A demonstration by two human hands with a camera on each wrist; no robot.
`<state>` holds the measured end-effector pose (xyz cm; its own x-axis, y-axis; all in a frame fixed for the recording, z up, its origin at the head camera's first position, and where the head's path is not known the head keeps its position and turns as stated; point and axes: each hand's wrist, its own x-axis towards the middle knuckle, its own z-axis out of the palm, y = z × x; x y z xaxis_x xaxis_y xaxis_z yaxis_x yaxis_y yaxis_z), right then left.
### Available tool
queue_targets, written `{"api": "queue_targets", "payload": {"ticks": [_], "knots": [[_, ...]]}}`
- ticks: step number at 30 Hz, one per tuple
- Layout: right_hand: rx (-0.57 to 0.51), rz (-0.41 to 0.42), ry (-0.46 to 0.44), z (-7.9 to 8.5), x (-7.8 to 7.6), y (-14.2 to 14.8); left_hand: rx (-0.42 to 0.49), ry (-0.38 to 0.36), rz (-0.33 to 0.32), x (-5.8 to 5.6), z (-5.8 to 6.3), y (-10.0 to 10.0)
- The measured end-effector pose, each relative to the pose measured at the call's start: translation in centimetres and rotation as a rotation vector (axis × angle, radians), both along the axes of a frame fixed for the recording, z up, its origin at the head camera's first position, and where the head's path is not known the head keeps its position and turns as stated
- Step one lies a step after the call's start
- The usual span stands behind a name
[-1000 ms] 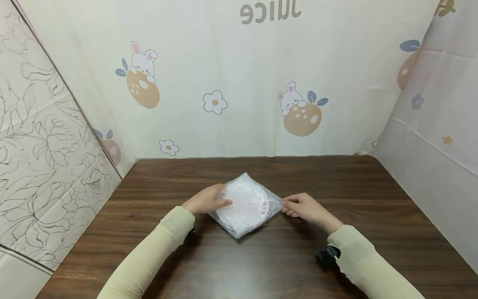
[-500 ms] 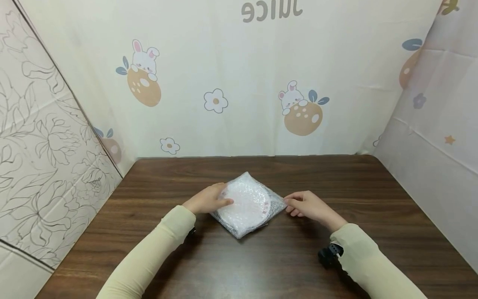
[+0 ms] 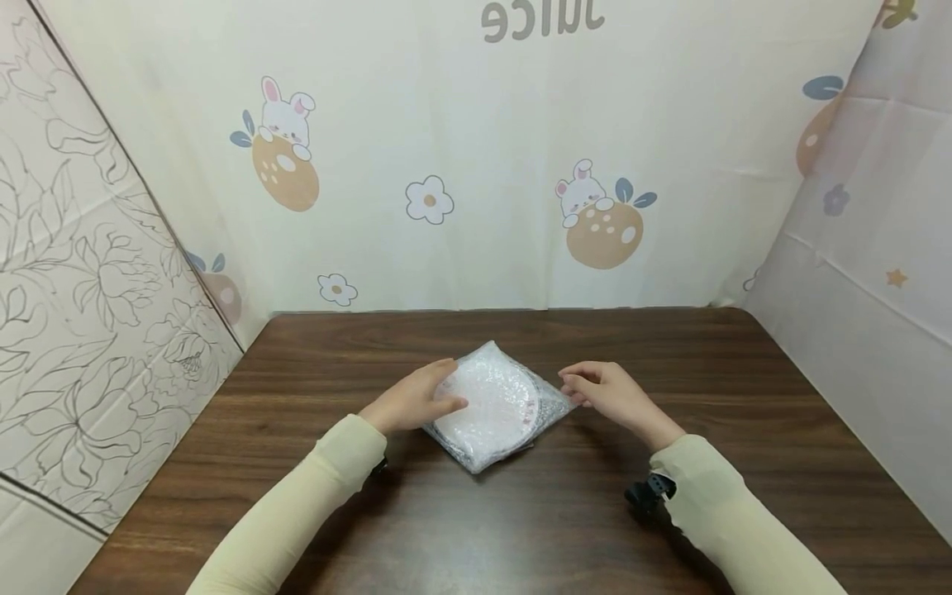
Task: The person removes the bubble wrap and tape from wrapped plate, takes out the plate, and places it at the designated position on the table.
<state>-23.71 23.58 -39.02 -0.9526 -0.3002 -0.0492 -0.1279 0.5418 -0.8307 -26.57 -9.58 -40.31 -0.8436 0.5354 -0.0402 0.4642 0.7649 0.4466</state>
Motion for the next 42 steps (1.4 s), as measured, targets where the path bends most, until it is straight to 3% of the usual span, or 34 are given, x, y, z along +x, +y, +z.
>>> {"api": "queue_targets", "payload": {"ticks": [11,24,30,42], "knots": [[0.108,-0.001,0.198,-0.7,-1.5,-2.4,-0.057,0.105,-0.114,2.4,0.5,1.2],[0.227,0.063,0.187,-2.0,-3.1,-4.0,-0.193,0.226,-0.204,4.6,0.5,3.0],[0.282,0.120,0.163,-2.4,-3.4,-4.1,-0.224,0.241,-0.212,4.8,0.3,3.2],[0.312,0.131,0.068,-2.8,-4.0,-4.1,-0.268,0.256,-0.211,5.2,0.3,3.4]]}}
